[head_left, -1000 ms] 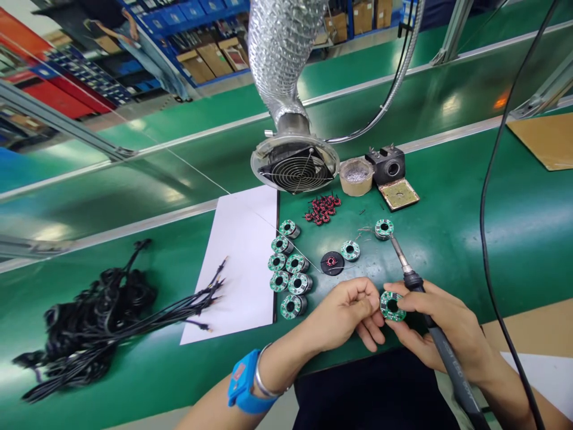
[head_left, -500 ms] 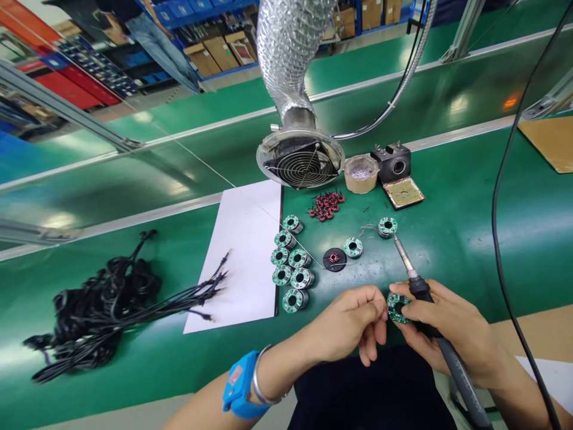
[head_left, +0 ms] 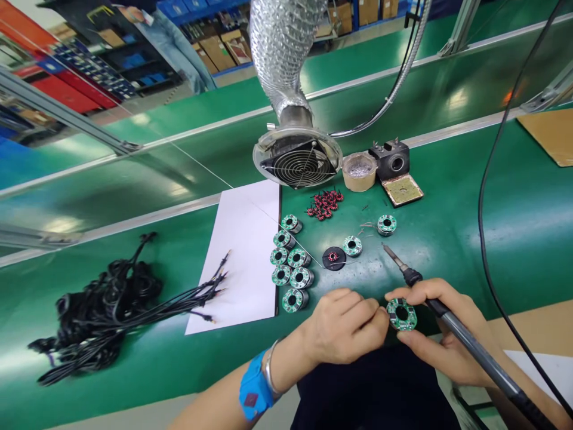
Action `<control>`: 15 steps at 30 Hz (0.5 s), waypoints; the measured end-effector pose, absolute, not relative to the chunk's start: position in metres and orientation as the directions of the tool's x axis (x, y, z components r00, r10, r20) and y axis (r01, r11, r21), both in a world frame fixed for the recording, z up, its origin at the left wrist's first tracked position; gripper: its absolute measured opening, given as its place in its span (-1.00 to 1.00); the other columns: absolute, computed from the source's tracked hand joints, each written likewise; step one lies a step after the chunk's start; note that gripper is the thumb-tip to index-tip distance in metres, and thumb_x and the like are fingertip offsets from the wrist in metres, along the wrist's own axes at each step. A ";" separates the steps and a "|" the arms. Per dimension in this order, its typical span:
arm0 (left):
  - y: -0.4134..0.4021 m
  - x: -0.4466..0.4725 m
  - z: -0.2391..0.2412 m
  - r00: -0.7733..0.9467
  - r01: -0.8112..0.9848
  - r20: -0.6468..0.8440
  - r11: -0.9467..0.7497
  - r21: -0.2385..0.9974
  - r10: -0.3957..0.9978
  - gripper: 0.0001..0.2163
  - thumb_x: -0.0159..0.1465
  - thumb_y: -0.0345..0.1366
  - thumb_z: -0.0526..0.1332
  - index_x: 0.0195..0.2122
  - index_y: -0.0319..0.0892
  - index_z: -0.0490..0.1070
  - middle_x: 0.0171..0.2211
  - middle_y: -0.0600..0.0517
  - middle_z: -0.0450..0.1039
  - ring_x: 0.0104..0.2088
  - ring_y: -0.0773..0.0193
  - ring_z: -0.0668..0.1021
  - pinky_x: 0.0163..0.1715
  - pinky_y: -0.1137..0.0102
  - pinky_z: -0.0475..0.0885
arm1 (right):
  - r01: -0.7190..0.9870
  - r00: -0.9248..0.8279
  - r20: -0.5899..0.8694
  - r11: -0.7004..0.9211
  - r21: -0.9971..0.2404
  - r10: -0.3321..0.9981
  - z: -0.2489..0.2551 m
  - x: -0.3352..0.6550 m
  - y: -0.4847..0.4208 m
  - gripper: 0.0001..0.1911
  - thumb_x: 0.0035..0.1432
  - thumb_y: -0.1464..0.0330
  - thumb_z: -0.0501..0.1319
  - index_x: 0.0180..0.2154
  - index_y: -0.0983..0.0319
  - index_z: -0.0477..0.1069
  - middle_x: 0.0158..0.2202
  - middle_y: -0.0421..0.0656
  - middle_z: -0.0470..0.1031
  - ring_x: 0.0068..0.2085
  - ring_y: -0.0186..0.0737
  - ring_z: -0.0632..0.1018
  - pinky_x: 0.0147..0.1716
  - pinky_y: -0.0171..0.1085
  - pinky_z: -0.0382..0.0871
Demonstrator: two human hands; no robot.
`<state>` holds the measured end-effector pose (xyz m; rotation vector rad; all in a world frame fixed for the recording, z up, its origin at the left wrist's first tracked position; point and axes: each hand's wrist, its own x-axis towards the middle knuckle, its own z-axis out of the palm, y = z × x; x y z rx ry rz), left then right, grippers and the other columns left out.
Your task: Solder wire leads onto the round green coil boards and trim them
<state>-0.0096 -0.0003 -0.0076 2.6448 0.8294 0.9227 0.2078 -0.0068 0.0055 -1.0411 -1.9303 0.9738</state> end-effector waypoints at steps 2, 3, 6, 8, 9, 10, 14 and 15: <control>-0.005 -0.006 -0.008 0.539 0.344 0.246 -0.478 0.809 0.805 -0.95 0.32 -0.39 0.08 -0.21 -0.23 0.28 -0.42 0.01 0.45 -0.50 0.37 0.47 -0.51 0.46 0.30 | 0.360 -0.385 0.355 0.493 -0.792 0.852 0.005 0.207 -0.006 -0.62 0.04 0.52 0.27 -0.10 0.21 0.23 -0.11 -0.10 0.51 -0.10 -0.26 0.57 -0.08 -0.34 0.48; -0.007 -0.003 -0.008 0.516 0.215 0.029 -0.162 0.963 0.856 -0.89 0.37 -0.29 0.06 -0.22 -0.23 0.25 -0.43 0.01 0.42 -0.53 0.39 0.47 -0.55 0.49 0.32 | 0.384 -0.381 0.412 0.547 -0.744 0.828 0.005 0.206 -0.005 -0.62 0.04 0.55 0.25 -0.10 0.22 0.25 -0.12 -0.09 0.51 -0.10 -0.23 0.57 -0.08 -0.31 0.48; -0.009 0.005 -0.007 0.614 -0.167 -0.396 0.603 0.780 0.682 -0.67 0.33 -0.02 0.10 -0.23 -0.23 0.15 -0.43 0.03 0.39 -0.63 0.41 0.45 -0.68 0.53 0.34 | 0.407 -0.406 0.511 0.651 -0.641 0.758 0.004 0.205 -0.003 -0.62 0.04 0.61 0.21 -0.10 0.25 0.27 -0.11 -0.06 0.51 -0.09 -0.20 0.56 -0.09 -0.24 0.49; -0.008 0.008 -0.007 0.671 -0.245 -0.444 0.743 0.623 0.594 -0.61 0.27 0.02 0.18 -0.25 -0.22 0.12 -0.46 0.05 0.37 -0.65 0.40 0.45 -0.71 0.52 0.35 | 0.394 -0.437 0.512 0.669 -0.630 0.739 0.004 0.204 -0.003 -0.63 0.05 0.63 0.19 -0.10 0.25 0.27 -0.11 -0.04 0.51 -0.09 -0.21 0.56 -0.09 -0.23 0.49; -0.007 0.008 -0.007 0.682 -0.234 -0.451 0.755 0.613 0.576 -0.62 0.27 0.02 0.17 -0.26 -0.22 0.11 -0.48 0.07 0.35 -0.66 0.40 0.44 -0.72 0.52 0.35 | 0.390 -0.443 0.510 0.670 -0.631 0.738 0.004 0.205 -0.003 -0.63 0.05 0.63 0.19 -0.10 0.26 0.26 -0.12 -0.03 0.51 -0.08 -0.21 0.56 -0.09 -0.24 0.49; -0.006 0.007 -0.006 0.669 -0.195 -0.448 0.721 0.665 0.593 -0.66 0.31 -0.01 0.12 -0.26 -0.21 0.11 -0.50 0.09 0.33 -0.67 0.40 0.43 -0.72 0.52 0.35 | 0.389 -0.443 0.508 0.669 -0.634 0.739 0.003 0.205 -0.004 -0.62 0.05 0.63 0.19 -0.09 0.26 0.26 -0.13 -0.03 0.51 -0.08 -0.21 0.55 -0.08 -0.24 0.49; -0.003 -0.003 -0.009 0.579 0.261 0.116 -0.318 0.912 0.807 -0.96 0.32 -0.36 0.02 -0.25 -0.21 0.19 -0.48 0.02 0.38 -0.55 0.34 0.48 -0.57 0.47 0.37 | 0.389 -0.408 0.368 0.523 -0.758 0.836 0.003 0.207 -0.008 -0.60 0.06 0.52 0.26 -0.06 0.21 0.24 -0.13 -0.10 0.51 -0.11 -0.24 0.57 -0.11 -0.31 0.50; -0.003 -0.005 -0.011 0.608 0.329 0.309 -0.586 0.741 0.732 -0.93 0.29 -0.44 0.03 -0.22 -0.22 0.22 -0.44 -0.02 0.42 -0.49 0.30 0.51 -0.52 0.45 0.38 | 0.374 -0.401 0.304 0.458 -0.806 0.864 0.003 0.207 -0.009 -0.61 0.06 0.48 0.27 -0.06 0.20 0.23 -0.13 -0.11 0.51 -0.13 -0.26 0.58 -0.13 -0.34 0.50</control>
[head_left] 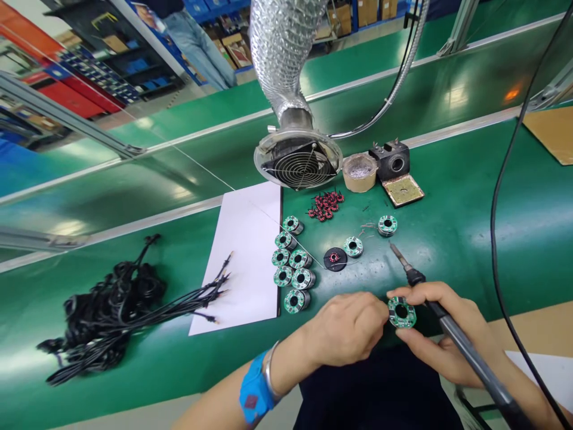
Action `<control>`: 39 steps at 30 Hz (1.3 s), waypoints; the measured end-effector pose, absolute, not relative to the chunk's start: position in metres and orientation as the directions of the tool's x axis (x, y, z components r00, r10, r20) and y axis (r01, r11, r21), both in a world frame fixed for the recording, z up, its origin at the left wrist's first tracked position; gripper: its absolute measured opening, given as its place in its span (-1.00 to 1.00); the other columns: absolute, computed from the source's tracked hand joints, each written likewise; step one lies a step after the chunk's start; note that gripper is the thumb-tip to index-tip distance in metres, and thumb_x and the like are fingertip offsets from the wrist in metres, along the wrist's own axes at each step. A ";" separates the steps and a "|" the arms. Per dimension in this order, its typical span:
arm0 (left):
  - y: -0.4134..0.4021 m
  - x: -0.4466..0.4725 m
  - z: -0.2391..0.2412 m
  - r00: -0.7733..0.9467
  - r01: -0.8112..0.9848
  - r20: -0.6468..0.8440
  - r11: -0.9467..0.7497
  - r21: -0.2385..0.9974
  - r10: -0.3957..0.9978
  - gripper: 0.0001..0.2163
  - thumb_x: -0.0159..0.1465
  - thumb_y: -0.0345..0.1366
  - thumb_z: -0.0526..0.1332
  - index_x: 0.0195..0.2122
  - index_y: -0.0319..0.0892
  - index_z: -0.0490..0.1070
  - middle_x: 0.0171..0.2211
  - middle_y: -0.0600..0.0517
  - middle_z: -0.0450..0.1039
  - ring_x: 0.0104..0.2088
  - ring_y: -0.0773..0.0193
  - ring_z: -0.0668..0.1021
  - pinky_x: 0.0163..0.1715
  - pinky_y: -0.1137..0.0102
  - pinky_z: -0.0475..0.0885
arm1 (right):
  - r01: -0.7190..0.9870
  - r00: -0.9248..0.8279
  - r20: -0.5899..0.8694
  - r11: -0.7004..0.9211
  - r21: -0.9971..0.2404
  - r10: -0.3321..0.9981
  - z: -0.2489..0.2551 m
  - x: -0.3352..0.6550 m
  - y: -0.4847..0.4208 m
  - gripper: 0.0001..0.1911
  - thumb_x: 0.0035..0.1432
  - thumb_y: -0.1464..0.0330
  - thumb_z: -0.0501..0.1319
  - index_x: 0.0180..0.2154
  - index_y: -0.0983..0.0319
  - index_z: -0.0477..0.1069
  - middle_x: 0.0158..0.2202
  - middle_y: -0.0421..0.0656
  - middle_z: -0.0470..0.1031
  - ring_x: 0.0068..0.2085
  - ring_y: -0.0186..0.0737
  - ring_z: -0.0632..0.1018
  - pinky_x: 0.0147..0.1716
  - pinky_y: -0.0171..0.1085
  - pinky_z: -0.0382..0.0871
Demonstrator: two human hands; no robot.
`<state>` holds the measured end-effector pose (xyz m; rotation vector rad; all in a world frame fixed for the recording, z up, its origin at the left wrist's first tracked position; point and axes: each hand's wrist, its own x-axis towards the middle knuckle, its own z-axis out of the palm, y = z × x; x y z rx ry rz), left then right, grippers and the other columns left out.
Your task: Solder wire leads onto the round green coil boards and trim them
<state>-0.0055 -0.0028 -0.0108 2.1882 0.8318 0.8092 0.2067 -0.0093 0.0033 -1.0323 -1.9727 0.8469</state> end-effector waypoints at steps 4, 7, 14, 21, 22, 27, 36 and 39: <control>-0.007 -0.001 -0.012 0.452 0.321 0.265 -0.432 0.843 0.852 -0.95 0.32 -0.40 0.10 -0.20 -0.22 0.27 -0.41 0.00 0.43 -0.47 0.34 0.52 -0.47 0.47 0.42 | 0.364 -0.337 0.349 0.463 -0.808 0.875 0.002 0.205 -0.010 -0.64 0.06 0.50 0.26 -0.10 0.21 0.23 -0.12 -0.09 0.51 -0.12 -0.26 0.58 -0.11 -0.36 0.49; -0.010 0.010 -0.005 0.398 -0.023 -0.353 0.394 0.919 0.847 -0.74 0.33 -0.12 0.14 -0.27 -0.25 0.20 -0.44 0.04 0.34 -0.60 0.44 0.44 -0.65 0.53 0.37 | 0.413 -0.346 0.521 0.626 -0.662 0.780 -0.002 0.202 -0.008 -0.63 0.03 0.61 0.24 -0.12 0.25 0.26 -0.16 -0.08 0.52 -0.09 -0.21 0.57 -0.03 -0.26 0.47; -0.017 0.011 -0.002 0.342 0.049 -0.186 0.180 0.982 0.921 -0.87 0.37 -0.27 0.09 -0.21 -0.24 0.26 -0.42 0.04 0.34 -0.48 0.43 0.43 -0.48 0.48 0.43 | 0.393 -0.368 0.573 0.681 -0.618 0.732 -0.009 0.199 -0.007 -0.59 0.05 0.63 0.22 -0.07 0.21 0.26 -0.24 -0.13 0.52 -0.09 -0.16 0.57 -0.09 -0.15 0.51; -0.004 0.010 -0.016 0.275 -0.233 0.015 0.052 0.971 0.961 -0.87 0.16 -0.44 0.33 -0.26 -0.23 0.44 -0.23 -0.03 0.37 -0.23 0.36 0.49 -0.30 0.50 0.45 | 0.238 -0.353 0.546 0.637 -0.733 0.760 -0.003 0.201 -0.004 -0.60 0.00 0.64 0.25 -0.12 0.26 0.25 -0.11 -0.03 0.49 -0.05 -0.14 0.54 -0.02 -0.15 0.50; -0.002 0.011 -0.017 0.346 -0.361 -0.117 0.247 0.899 0.931 -0.84 0.14 -0.43 0.36 -0.27 -0.25 0.43 -0.22 -0.02 0.38 -0.24 0.37 0.50 -0.31 0.50 0.47 | 0.209 -0.364 0.546 0.637 -0.742 0.755 -0.002 0.202 -0.003 -0.59 -0.01 0.65 0.25 -0.12 0.27 0.25 -0.10 -0.02 0.48 -0.04 -0.14 0.54 -0.02 -0.13 0.49; 0.001 0.010 -0.017 0.571 -0.517 -0.363 0.666 0.538 0.737 -0.78 0.02 -0.54 0.41 -0.36 -0.33 0.39 -0.24 0.01 0.43 -0.32 0.38 0.57 -0.28 0.47 0.53 | 0.127 -0.434 0.533 0.635 -0.762 0.727 0.000 0.205 -0.002 -0.58 -0.02 0.71 0.20 -0.14 0.28 0.23 -0.09 0.02 0.48 -0.02 -0.13 0.52 -0.01 -0.09 0.48; -0.005 0.014 -0.017 0.541 -0.496 -0.401 0.666 0.557 0.739 -0.71 -0.05 -0.45 0.47 -0.44 -0.37 0.33 -0.24 0.00 0.40 -0.36 0.42 0.55 -0.32 0.53 0.49 | 0.110 -0.458 0.524 0.631 -0.768 0.718 -0.002 0.211 -0.006 -0.57 -0.03 0.71 0.20 -0.13 0.26 0.22 -0.09 -0.04 0.50 0.00 -0.11 0.52 0.05 -0.11 0.45; -0.006 0.006 -0.006 0.509 -0.294 -0.420 0.611 0.735 0.751 -0.69 0.05 -0.30 0.43 -0.35 -0.31 0.33 -0.24 -0.03 0.43 -0.39 0.43 0.52 -0.34 0.50 0.45 | 0.154 -0.476 0.507 0.636 -0.756 0.719 -0.006 0.211 -0.005 -0.59 -0.01 0.67 0.21 -0.13 0.25 0.23 -0.07 -0.06 0.49 0.00 -0.15 0.52 0.04 -0.17 0.45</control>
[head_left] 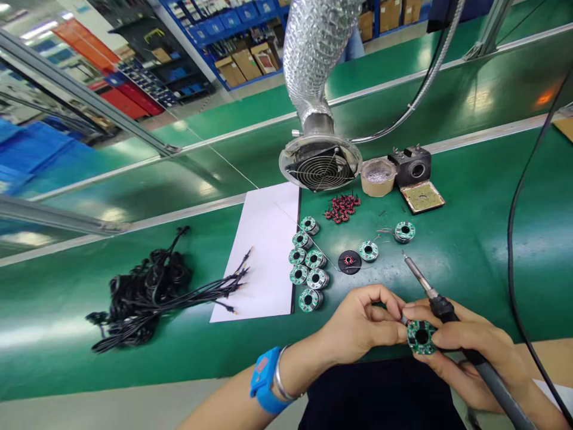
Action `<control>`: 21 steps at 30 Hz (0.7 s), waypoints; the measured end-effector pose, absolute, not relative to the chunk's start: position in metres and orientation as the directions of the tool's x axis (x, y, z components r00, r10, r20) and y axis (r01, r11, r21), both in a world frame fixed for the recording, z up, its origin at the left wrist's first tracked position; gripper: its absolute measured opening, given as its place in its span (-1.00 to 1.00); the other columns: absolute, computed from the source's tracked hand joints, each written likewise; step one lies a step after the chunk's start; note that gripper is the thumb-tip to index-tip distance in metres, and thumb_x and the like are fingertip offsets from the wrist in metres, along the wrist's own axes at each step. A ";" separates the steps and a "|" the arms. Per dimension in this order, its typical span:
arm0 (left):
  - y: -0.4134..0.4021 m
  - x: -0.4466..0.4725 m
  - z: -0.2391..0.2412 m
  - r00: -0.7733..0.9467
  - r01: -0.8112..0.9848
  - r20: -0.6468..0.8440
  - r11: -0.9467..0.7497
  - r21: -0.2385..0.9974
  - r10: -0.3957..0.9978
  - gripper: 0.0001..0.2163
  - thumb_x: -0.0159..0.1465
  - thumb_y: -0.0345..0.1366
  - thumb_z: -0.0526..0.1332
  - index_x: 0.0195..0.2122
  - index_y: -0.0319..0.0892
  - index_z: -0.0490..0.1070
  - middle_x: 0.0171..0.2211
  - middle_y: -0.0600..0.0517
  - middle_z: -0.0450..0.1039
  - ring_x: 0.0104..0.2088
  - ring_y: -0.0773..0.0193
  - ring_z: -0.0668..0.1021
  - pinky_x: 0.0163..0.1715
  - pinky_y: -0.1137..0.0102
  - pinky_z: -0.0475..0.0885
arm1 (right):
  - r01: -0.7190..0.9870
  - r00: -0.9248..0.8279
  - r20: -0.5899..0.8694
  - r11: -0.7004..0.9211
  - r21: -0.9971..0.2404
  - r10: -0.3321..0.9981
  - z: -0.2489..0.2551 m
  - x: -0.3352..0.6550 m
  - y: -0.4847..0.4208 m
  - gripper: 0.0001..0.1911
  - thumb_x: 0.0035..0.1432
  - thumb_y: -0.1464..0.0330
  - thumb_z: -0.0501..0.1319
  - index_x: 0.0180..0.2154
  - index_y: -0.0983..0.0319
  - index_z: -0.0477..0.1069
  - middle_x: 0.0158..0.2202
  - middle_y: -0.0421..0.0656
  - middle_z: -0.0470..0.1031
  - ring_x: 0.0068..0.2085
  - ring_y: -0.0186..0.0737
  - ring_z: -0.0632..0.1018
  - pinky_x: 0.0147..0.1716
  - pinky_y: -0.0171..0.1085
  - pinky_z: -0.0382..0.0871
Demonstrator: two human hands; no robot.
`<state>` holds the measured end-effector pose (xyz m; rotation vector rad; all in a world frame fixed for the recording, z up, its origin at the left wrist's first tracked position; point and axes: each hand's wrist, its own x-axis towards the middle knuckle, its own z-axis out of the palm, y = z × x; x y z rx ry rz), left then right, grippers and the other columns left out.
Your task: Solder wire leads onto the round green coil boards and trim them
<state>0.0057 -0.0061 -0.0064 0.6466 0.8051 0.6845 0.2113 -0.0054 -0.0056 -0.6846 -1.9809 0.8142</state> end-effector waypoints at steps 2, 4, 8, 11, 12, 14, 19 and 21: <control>-0.003 -0.006 0.001 0.375 0.111 -0.300 0.279 0.954 0.877 -0.76 0.18 -0.24 0.34 -0.22 -0.26 0.39 -0.23 -0.05 0.44 -0.35 0.35 0.49 -0.33 0.41 0.44 | 0.274 -0.453 0.490 0.640 -0.718 0.744 -0.012 0.210 -0.003 -0.62 0.03 0.61 0.26 -0.13 0.24 0.25 -0.07 -0.08 0.49 -0.03 -0.21 0.53 0.02 -0.26 0.44; 0.004 -0.018 0.005 0.274 0.634 0.018 -0.195 0.748 0.962 -0.81 0.27 -0.27 0.24 -0.13 -0.21 0.45 -0.26 -0.06 0.43 -0.30 0.22 0.46 -0.30 0.28 0.42 | 0.432 -0.410 0.461 0.612 -0.662 0.787 -0.021 0.208 0.001 -0.66 0.06 0.54 0.29 -0.13 0.24 0.27 -0.07 -0.11 0.50 -0.07 -0.28 0.55 -0.02 -0.34 0.43; 0.020 -0.035 -0.003 0.352 0.917 0.263 -0.387 0.096 0.898 -0.85 0.26 -0.36 0.22 -0.17 -0.25 0.49 -0.39 -0.03 0.38 -0.38 0.15 0.37 -0.38 0.24 0.34 | 0.581 -0.371 0.427 0.565 -0.585 0.824 -0.036 0.202 0.010 -0.67 0.13 0.46 0.29 -0.08 0.24 0.26 -0.04 -0.11 0.48 -0.06 -0.32 0.53 -0.05 -0.34 0.41; 0.025 -0.037 -0.010 0.382 0.911 0.311 -0.410 0.030 0.870 -0.91 0.26 -0.37 0.22 -0.27 -0.21 0.51 -0.45 0.00 0.34 -0.43 0.19 0.33 -0.43 0.27 0.29 | 0.575 -0.392 0.413 0.570 -0.587 0.822 -0.040 0.199 0.012 -0.65 0.15 0.44 0.28 -0.04 0.24 0.26 -0.01 -0.10 0.45 -0.04 -0.29 0.50 -0.03 -0.29 0.40; 0.025 -0.037 -0.011 0.388 0.906 0.325 -0.421 0.036 0.863 -0.92 0.27 -0.37 0.21 -0.30 -0.20 0.50 -0.46 0.01 0.33 -0.44 0.20 0.33 -0.43 0.28 0.28 | 0.570 -0.395 0.404 0.565 -0.597 0.825 -0.039 0.199 0.012 -0.65 0.15 0.42 0.28 -0.03 0.24 0.26 0.00 -0.09 0.45 -0.03 -0.29 0.50 -0.04 -0.28 0.40; 0.021 -0.035 -0.007 0.380 0.896 0.352 -0.434 0.089 0.855 -0.93 0.27 -0.37 0.21 -0.31 -0.18 0.49 -0.43 0.00 0.33 -0.42 0.22 0.34 -0.42 0.31 0.29 | 0.559 -0.392 0.400 0.559 -0.612 0.829 -0.034 0.200 0.010 -0.61 0.13 0.39 0.31 -0.03 0.25 0.27 0.02 -0.08 0.44 -0.01 -0.27 0.49 -0.02 -0.27 0.40; 0.005 -0.019 0.013 0.355 0.735 0.284 -0.454 0.504 0.891 -0.89 0.30 -0.45 0.17 -0.17 -0.16 0.38 -0.24 0.03 0.42 -0.30 0.36 0.46 -0.31 0.46 0.38 | 0.471 -0.306 0.459 0.551 -0.689 0.835 -0.006 0.218 0.002 -0.63 0.16 0.60 0.17 0.00 0.26 0.32 -0.04 -0.10 0.49 -0.05 -0.31 0.52 0.02 -0.29 0.39; -0.001 -0.009 0.016 0.392 0.639 0.221 -0.438 0.632 0.893 -0.88 0.31 -0.48 0.13 -0.17 -0.16 0.34 -0.31 0.07 0.42 -0.35 0.41 0.48 -0.35 0.52 0.39 | 0.458 -0.280 0.455 0.534 -0.711 0.845 0.003 0.227 0.004 -0.59 0.19 0.62 0.11 0.05 0.23 0.32 -0.13 -0.16 0.53 -0.10 -0.38 0.54 0.00 -0.37 0.40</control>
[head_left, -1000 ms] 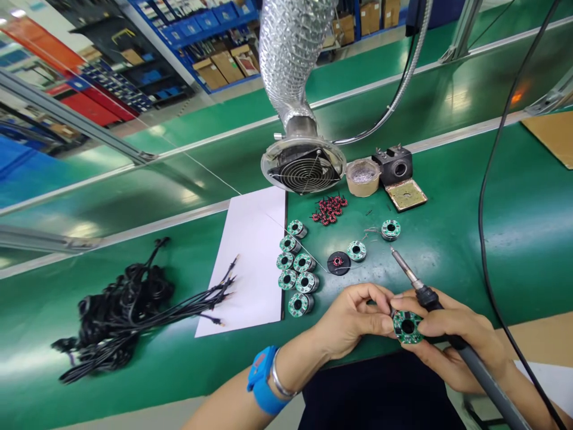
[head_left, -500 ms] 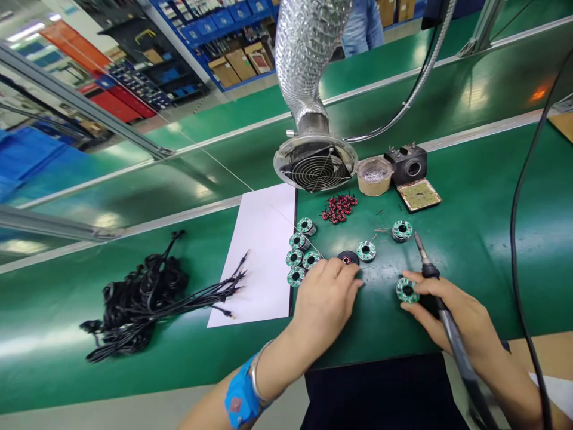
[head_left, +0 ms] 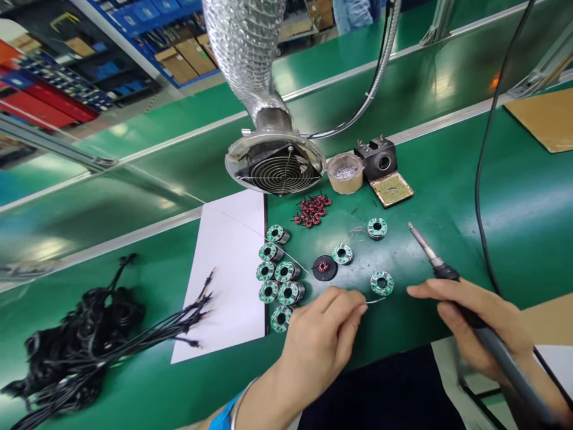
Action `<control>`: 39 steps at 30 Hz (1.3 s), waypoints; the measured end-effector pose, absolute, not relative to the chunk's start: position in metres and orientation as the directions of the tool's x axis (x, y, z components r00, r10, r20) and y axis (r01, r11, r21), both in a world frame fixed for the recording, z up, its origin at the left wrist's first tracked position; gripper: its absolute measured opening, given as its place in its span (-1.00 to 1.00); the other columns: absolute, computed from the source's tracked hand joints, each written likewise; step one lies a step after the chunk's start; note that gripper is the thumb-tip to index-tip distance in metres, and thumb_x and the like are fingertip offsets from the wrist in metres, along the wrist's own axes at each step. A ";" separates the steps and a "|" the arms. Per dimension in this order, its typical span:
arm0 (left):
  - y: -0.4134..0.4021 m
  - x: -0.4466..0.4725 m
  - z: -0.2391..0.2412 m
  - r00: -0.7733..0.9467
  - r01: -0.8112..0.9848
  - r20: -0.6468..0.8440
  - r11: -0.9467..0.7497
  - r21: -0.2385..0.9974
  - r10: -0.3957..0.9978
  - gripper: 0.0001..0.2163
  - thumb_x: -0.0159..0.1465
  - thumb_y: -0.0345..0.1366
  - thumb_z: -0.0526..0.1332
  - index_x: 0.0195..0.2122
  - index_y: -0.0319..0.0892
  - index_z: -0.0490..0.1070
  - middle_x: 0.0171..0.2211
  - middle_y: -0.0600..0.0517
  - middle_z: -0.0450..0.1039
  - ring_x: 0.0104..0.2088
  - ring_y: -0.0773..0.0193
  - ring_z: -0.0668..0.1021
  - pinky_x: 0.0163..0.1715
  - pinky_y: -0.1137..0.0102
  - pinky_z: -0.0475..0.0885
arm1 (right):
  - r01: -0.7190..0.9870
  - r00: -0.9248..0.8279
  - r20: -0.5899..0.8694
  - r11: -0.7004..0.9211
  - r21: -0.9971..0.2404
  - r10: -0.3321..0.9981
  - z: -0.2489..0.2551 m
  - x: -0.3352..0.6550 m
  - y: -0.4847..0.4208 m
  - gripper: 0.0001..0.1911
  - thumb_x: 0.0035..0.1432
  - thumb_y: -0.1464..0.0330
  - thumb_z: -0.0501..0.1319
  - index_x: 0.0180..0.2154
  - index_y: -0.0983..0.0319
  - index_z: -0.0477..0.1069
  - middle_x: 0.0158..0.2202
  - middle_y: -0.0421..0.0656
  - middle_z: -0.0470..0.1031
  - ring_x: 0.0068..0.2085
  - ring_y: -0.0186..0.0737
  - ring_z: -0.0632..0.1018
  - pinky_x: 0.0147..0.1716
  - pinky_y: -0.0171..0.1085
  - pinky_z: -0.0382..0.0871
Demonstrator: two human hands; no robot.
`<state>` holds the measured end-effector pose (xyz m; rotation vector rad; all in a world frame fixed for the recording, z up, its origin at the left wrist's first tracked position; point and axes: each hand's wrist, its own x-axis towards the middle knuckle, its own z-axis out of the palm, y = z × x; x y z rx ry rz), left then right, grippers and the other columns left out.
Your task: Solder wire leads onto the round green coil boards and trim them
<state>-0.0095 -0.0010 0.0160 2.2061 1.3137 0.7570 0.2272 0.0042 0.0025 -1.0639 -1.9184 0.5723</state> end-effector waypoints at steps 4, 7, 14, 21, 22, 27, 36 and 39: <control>-0.008 0.007 0.008 0.390 0.554 0.177 -0.384 0.739 0.904 -0.89 0.31 -0.49 0.12 -0.18 -0.19 0.33 -0.22 0.02 0.44 -0.23 0.37 0.51 -0.25 0.49 0.43 | 0.475 -0.406 0.348 0.521 -0.709 0.845 0.000 0.231 0.016 -0.59 0.16 0.57 0.19 0.05 0.23 0.29 0.05 -0.12 0.43 0.03 -0.36 0.49 0.08 -0.38 0.35; -0.005 0.011 -0.001 0.370 0.534 0.184 -0.370 0.760 0.911 -0.89 0.31 -0.50 0.11 -0.18 -0.21 0.32 -0.17 -0.01 0.44 -0.13 0.36 0.50 -0.14 0.47 0.43 | 0.464 -0.472 0.294 0.518 -0.719 0.831 -0.015 0.217 0.019 -0.62 0.15 0.55 0.19 0.01 0.23 0.26 0.09 -0.09 0.38 0.05 -0.31 0.46 0.05 -0.32 0.37; 0.011 -0.001 0.000 0.313 0.549 0.248 -0.387 0.741 0.917 -0.89 0.27 -0.51 0.18 -0.20 -0.23 0.37 -0.27 0.03 0.45 -0.23 0.45 0.49 -0.20 0.55 0.41 | 0.582 -0.304 0.444 0.533 -0.614 0.843 -0.025 0.197 0.004 -0.55 0.10 0.43 0.32 0.02 0.28 0.29 -0.20 -0.12 0.49 -0.28 -0.29 0.47 -0.26 -0.26 0.42; 0.003 -0.014 -0.005 0.279 0.573 0.339 -0.439 0.692 0.899 -0.84 0.19 -0.55 0.26 -0.22 -0.23 0.42 -0.37 0.05 0.43 -0.40 0.49 0.45 -0.43 0.60 0.37 | 0.459 -0.348 0.426 0.548 -0.700 0.835 0.017 0.239 -0.006 -0.48 0.15 0.56 0.13 0.16 0.25 0.29 -0.25 -0.10 0.47 -0.21 -0.28 0.52 -0.30 -0.31 0.41; 0.002 -0.015 -0.006 0.273 0.580 0.342 -0.437 0.687 0.899 -0.84 0.19 -0.54 0.26 -0.22 -0.22 0.43 -0.36 0.05 0.43 -0.40 0.49 0.46 -0.44 0.60 0.38 | 0.460 -0.379 0.404 0.548 -0.698 0.832 0.020 0.241 -0.006 -0.52 0.16 0.53 0.11 0.13 0.24 0.32 -0.23 -0.08 0.47 -0.20 -0.26 0.51 -0.34 -0.30 0.39; 0.002 -0.014 -0.007 0.264 0.619 0.364 -0.447 0.646 0.893 -0.85 0.20 -0.52 0.26 -0.22 -0.21 0.44 -0.35 0.03 0.45 -0.39 0.45 0.49 -0.43 0.57 0.42 | 0.465 -0.346 0.396 0.523 -0.715 0.850 0.021 0.234 -0.006 -0.68 0.13 0.52 0.08 -0.07 0.27 0.38 -0.29 -0.05 0.49 -0.24 -0.20 0.51 -0.42 -0.25 0.34; 0.000 -0.013 -0.006 0.282 0.642 0.357 -0.452 0.620 0.890 -0.85 0.20 -0.51 0.26 -0.22 -0.21 0.44 -0.36 0.05 0.45 -0.38 0.46 0.50 -0.42 0.58 0.42 | 0.414 -0.418 0.355 0.523 -0.745 0.836 0.014 0.230 -0.008 -0.68 0.09 0.56 0.11 -0.09 0.29 0.38 -0.37 -0.13 0.42 -0.34 -0.29 0.48 -0.29 -0.22 0.38; 0.000 -0.013 -0.006 0.292 0.654 0.355 -0.456 0.603 0.888 -0.85 0.20 -0.51 0.26 -0.22 -0.20 0.44 -0.36 0.06 0.46 -0.37 0.45 0.50 -0.42 0.57 0.42 | 0.423 -0.433 0.350 0.530 -0.735 0.831 0.014 0.231 -0.011 -0.65 0.08 0.58 0.12 -0.07 0.28 0.38 -0.35 -0.13 0.41 -0.31 -0.29 0.47 -0.24 -0.20 0.36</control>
